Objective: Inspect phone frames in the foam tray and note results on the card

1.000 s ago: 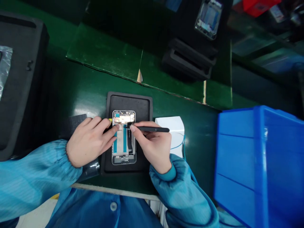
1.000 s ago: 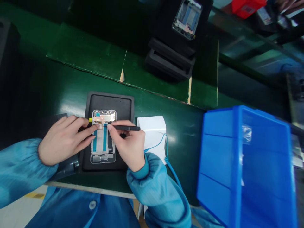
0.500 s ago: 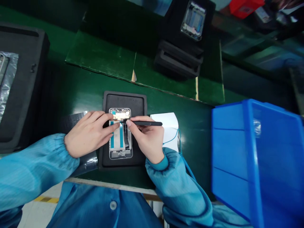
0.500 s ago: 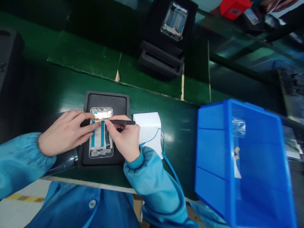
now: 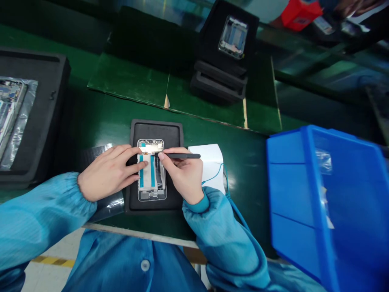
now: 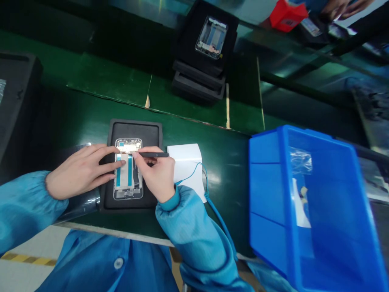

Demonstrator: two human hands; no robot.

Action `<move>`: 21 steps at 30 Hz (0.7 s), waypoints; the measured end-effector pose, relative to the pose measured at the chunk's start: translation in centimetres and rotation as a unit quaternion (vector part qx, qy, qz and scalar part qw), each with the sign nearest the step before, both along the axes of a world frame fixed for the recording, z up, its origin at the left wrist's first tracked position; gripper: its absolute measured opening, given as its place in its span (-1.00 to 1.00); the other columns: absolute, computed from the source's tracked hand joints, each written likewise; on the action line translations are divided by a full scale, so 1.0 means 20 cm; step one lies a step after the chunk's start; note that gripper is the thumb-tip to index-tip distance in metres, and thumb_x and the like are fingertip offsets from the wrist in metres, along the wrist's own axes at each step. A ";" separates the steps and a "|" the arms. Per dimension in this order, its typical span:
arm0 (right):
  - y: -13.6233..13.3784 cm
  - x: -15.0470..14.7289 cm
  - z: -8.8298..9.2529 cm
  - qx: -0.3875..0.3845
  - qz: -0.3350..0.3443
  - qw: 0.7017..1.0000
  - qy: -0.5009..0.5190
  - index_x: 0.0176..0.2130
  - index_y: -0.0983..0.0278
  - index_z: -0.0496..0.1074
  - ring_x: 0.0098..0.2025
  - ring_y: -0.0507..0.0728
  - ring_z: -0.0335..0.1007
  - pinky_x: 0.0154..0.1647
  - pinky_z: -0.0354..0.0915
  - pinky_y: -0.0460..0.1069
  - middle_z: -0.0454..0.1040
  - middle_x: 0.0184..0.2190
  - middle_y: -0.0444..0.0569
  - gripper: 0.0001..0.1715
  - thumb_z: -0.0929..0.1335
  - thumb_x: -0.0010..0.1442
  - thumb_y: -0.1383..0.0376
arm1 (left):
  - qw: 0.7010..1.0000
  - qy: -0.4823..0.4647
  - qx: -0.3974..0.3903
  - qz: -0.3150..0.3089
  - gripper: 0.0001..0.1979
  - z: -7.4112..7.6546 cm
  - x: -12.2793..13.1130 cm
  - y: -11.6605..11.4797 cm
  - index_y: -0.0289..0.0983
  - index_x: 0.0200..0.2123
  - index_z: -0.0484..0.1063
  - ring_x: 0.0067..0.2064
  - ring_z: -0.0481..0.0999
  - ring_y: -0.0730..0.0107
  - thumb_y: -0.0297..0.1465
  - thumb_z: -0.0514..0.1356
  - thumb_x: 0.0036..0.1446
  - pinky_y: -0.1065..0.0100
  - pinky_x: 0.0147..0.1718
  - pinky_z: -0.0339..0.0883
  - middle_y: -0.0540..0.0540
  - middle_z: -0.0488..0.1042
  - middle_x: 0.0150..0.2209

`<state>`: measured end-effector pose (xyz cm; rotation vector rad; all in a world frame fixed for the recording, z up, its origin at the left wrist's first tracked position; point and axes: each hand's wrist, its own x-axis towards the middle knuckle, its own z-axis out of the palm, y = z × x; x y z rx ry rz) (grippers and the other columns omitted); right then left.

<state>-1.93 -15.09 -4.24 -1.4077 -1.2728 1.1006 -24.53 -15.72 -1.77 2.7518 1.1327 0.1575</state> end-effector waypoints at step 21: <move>-0.03 0.08 0.09 0.019 -0.073 0.996 0.051 -0.28 0.25 0.58 -0.29 0.13 0.61 -0.23 0.54 0.02 0.64 -0.34 -0.04 -0.79 0.54 0.07 0.21 | 0.982 -0.012 -0.019 0.189 -0.69 0.11 -0.05 -0.15 -0.27 -0.08 0.55 -0.13 0.56 0.09 -0.24 0.09 0.33 0.09 -0.13 0.45 -0.20 0.57 -0.13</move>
